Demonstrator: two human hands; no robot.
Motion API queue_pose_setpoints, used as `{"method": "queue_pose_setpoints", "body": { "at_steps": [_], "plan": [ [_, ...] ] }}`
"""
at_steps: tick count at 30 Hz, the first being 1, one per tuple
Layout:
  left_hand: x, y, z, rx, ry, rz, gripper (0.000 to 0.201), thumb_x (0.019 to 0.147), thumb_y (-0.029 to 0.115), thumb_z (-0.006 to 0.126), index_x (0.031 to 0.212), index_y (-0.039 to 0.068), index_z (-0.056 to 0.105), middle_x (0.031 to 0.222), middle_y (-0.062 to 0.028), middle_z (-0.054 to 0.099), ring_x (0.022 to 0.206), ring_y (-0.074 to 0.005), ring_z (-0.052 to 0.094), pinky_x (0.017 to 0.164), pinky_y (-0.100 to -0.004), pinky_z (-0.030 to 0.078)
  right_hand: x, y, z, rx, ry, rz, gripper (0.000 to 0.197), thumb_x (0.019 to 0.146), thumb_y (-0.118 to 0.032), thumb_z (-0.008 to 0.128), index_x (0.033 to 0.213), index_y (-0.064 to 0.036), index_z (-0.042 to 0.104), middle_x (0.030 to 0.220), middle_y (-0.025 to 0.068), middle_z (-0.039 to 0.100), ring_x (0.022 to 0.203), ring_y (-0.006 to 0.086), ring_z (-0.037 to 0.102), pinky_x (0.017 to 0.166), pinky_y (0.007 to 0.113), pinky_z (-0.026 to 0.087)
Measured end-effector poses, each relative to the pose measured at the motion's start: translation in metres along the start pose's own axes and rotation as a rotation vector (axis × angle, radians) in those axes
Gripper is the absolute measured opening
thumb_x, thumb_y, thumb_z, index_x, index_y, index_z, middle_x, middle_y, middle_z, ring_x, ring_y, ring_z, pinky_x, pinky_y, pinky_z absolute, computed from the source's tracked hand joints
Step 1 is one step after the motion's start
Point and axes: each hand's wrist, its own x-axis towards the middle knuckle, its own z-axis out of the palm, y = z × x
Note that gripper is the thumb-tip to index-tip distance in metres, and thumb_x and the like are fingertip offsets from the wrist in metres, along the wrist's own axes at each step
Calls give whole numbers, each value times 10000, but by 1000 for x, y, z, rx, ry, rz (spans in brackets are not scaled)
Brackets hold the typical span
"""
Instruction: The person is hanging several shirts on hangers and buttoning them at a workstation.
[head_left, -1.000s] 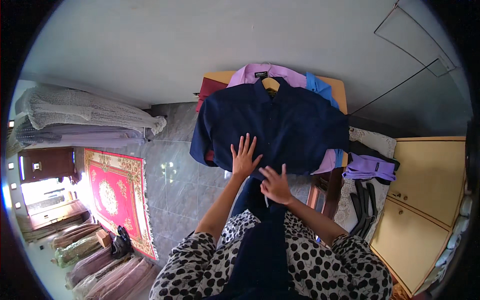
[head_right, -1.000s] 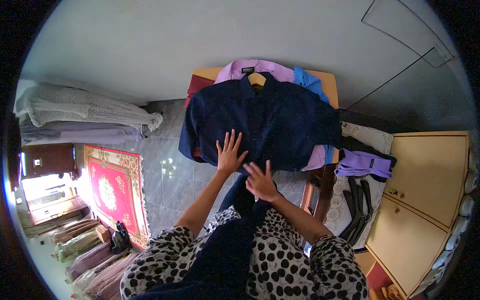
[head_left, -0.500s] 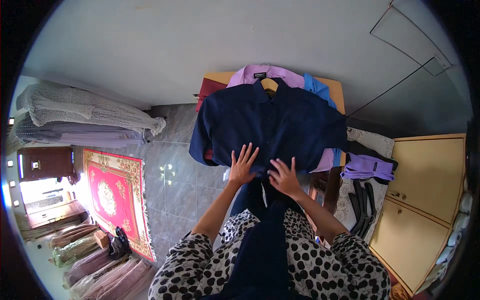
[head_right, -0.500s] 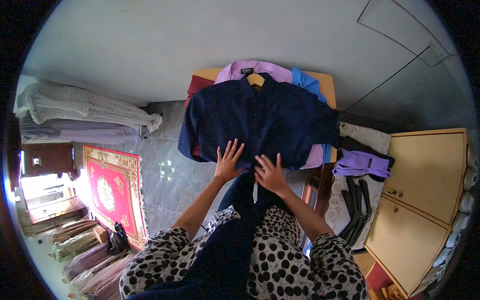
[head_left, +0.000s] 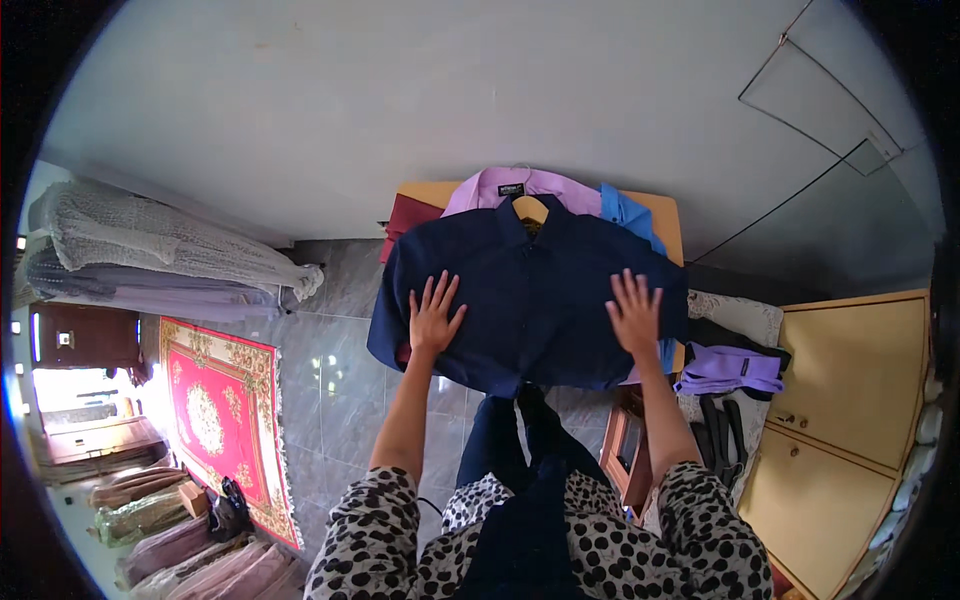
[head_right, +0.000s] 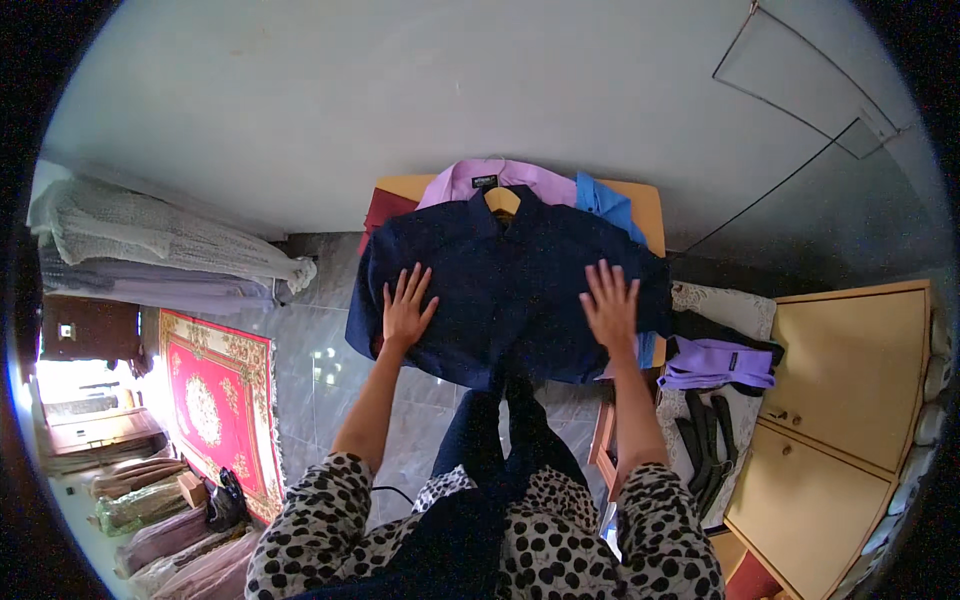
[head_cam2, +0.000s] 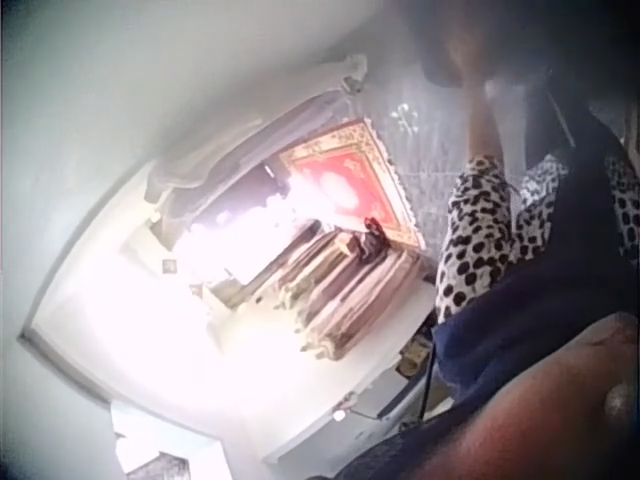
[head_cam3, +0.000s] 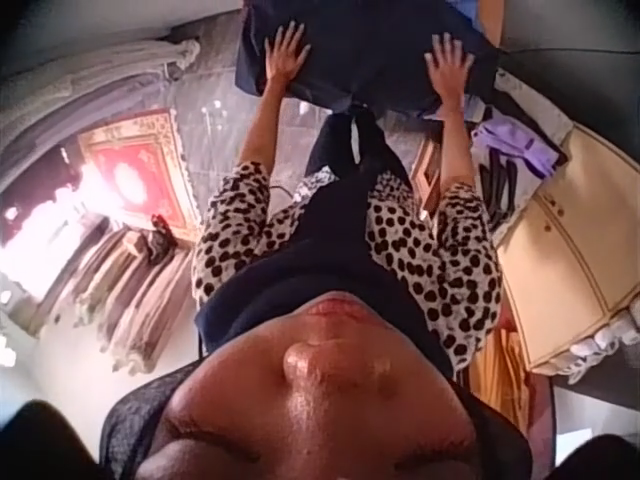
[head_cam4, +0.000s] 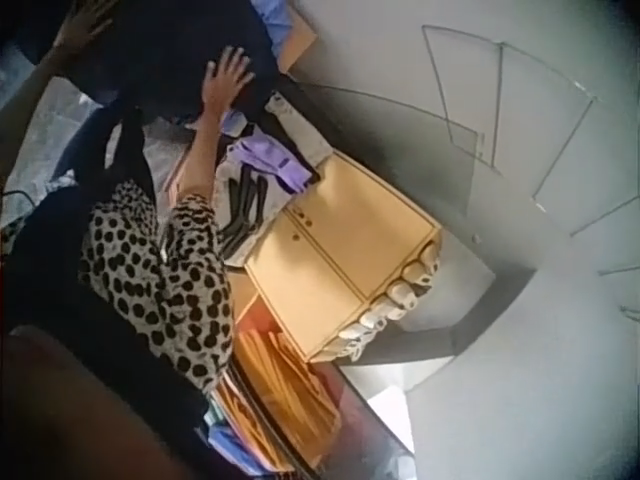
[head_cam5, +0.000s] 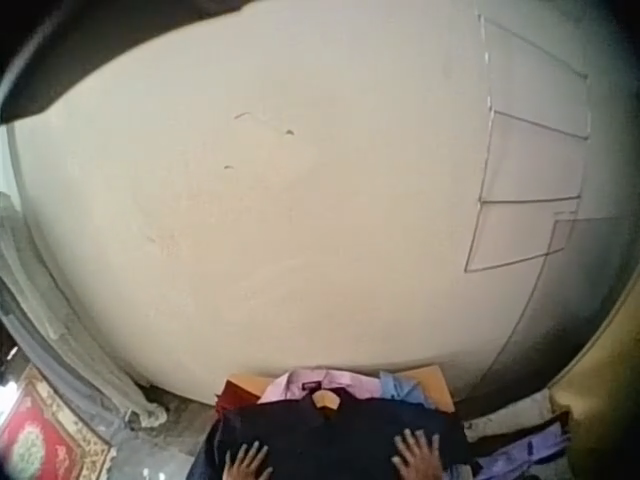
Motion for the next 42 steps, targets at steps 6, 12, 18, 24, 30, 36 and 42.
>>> {"method": "queue_pose_setpoints", "body": {
  "at_steps": [6,12,18,24,30,36,42],
  "plan": [
    [5,6,-5,-28,97,33,624,983,464,415,1545,248,254,1612,-46,216,1482,-274,195,1176,-546,137,13,46,-27,-152,106,216,580,1000,-399,435,1519,-165,324,1590,109,256,1461,328,224,1108,687,128],
    [55,45,-4,-44,150,309,623,983,454,424,1541,223,267,1608,-56,226,1484,-280,189,1174,-544,139,52,-57,-16,136,65,-317,613,950,-355,520,1509,-188,335,1575,106,285,1443,344,260,1119,667,160],
    [116,8,-3,-25,123,166,650,952,504,472,1536,309,264,1604,-36,241,1476,-292,208,1161,-590,134,101,-34,-3,92,7,-427,542,986,-408,456,1502,-278,355,1593,60,258,1452,333,247,1145,628,145],
    [110,0,2,-67,126,169,659,944,485,493,1533,277,284,1603,-50,240,1475,-280,217,1160,-586,140,105,-28,5,236,18,-310,553,996,-398,443,1513,-236,338,1594,73,254,1450,319,260,1160,587,159],
    [59,-41,-6,34,102,-51,673,951,500,470,1537,230,280,1602,-58,246,1483,-243,204,1161,-590,106,76,-11,10,31,25,32,586,1000,-445,429,1528,-220,308,1582,82,286,1438,325,287,1139,610,194],
    [25,-47,-25,74,162,-448,702,970,514,423,1547,157,241,1612,-104,200,1492,-298,157,1163,-598,66,44,-2,-9,-155,105,419,591,1003,-400,428,1519,-141,301,1576,133,274,1446,341,259,1102,682,172],
    [22,76,0,-271,154,129,630,951,374,506,1516,162,324,1584,-124,270,1461,-315,246,1139,-579,187,39,-113,-12,250,72,-135,611,956,-356,518,1490,-112,349,1544,180,316,1402,410,308,1091,677,206]
  ]
}}
